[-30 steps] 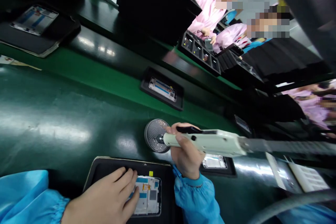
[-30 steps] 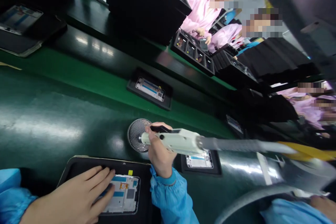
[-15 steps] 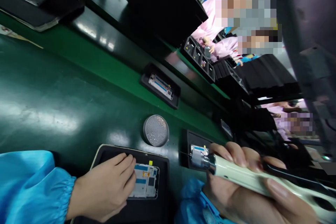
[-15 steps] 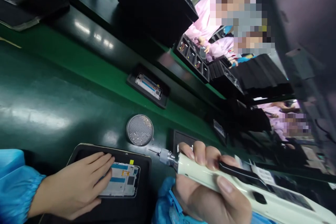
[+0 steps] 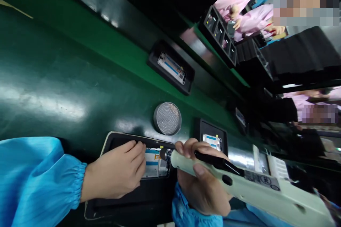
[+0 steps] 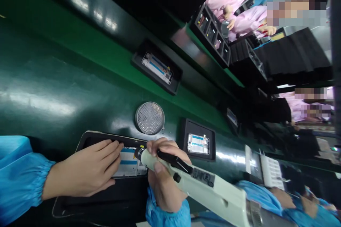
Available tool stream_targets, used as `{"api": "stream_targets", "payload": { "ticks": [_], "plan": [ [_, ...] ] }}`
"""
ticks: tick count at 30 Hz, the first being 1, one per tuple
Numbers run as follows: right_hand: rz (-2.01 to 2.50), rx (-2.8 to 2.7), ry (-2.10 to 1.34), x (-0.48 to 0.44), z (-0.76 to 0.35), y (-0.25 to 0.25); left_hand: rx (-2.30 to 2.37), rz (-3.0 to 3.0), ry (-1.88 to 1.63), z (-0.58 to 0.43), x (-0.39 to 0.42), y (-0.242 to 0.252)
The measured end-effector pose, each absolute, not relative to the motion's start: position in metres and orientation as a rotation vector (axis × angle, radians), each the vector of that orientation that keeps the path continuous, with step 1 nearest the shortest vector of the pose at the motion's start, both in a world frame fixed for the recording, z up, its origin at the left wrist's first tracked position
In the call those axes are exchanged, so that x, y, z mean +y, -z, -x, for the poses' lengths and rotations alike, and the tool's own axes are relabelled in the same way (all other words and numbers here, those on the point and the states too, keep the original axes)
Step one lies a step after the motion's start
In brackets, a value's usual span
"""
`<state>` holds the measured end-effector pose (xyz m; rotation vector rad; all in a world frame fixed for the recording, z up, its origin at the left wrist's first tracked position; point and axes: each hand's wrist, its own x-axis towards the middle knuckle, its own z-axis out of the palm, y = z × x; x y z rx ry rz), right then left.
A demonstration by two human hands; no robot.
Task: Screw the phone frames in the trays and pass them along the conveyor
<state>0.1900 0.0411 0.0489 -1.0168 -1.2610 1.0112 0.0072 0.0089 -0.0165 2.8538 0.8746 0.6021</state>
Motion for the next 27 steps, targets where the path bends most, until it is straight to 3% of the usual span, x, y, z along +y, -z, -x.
{"api": "stream_targets", "payload": {
  "ticks": [27],
  "plan": [
    [1.038,-1.299,-1.036,0.0410,-0.1878,-0.0429,0.866,-2.833,-0.612,-0.0090,0.0098,0.0162]
  ]
}}
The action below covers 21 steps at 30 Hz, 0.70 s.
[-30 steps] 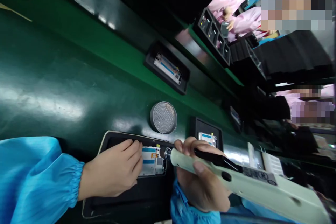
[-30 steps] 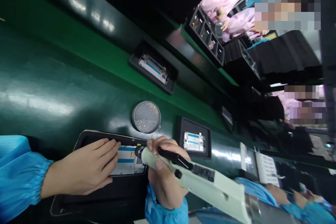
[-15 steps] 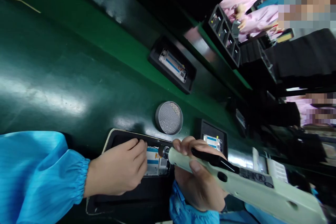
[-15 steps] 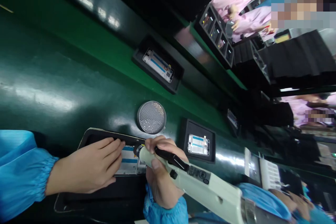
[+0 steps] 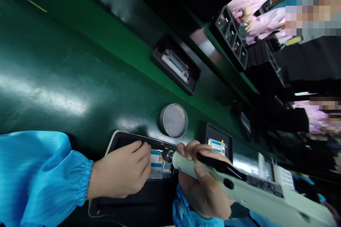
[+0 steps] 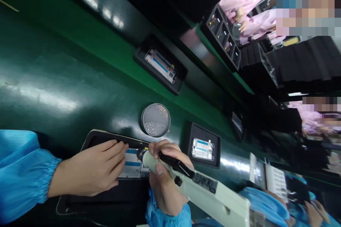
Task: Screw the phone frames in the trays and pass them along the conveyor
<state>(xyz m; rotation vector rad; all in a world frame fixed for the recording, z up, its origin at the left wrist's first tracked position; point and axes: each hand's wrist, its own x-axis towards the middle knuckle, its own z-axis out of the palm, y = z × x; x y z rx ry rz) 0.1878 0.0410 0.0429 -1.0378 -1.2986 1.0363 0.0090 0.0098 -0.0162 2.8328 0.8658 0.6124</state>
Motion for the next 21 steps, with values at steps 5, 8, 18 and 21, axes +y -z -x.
{"api": "stream_targets", "payload": {
  "ticks": [5,8,18,21],
  "plan": [
    [1.035,-1.297,-1.060,0.0404,-0.1888,-0.0426,0.866,-2.839,-0.612,-0.0090,0.0096,0.0155],
    [1.032,-1.305,-1.065,0.0400,-0.1889,-0.0428,0.856,-2.841,-0.595,-0.0087,0.0100,0.0146],
    [1.039,-1.335,-1.047,0.0409,-0.1850,-0.0432,0.864,-2.849,-0.602,-0.0086,0.0092,0.0156],
    [1.058,-1.346,-1.026,0.0409,-0.1826,-0.0434,0.867,-2.848,-0.598,-0.0089,0.0096,0.0145]
  ]
}}
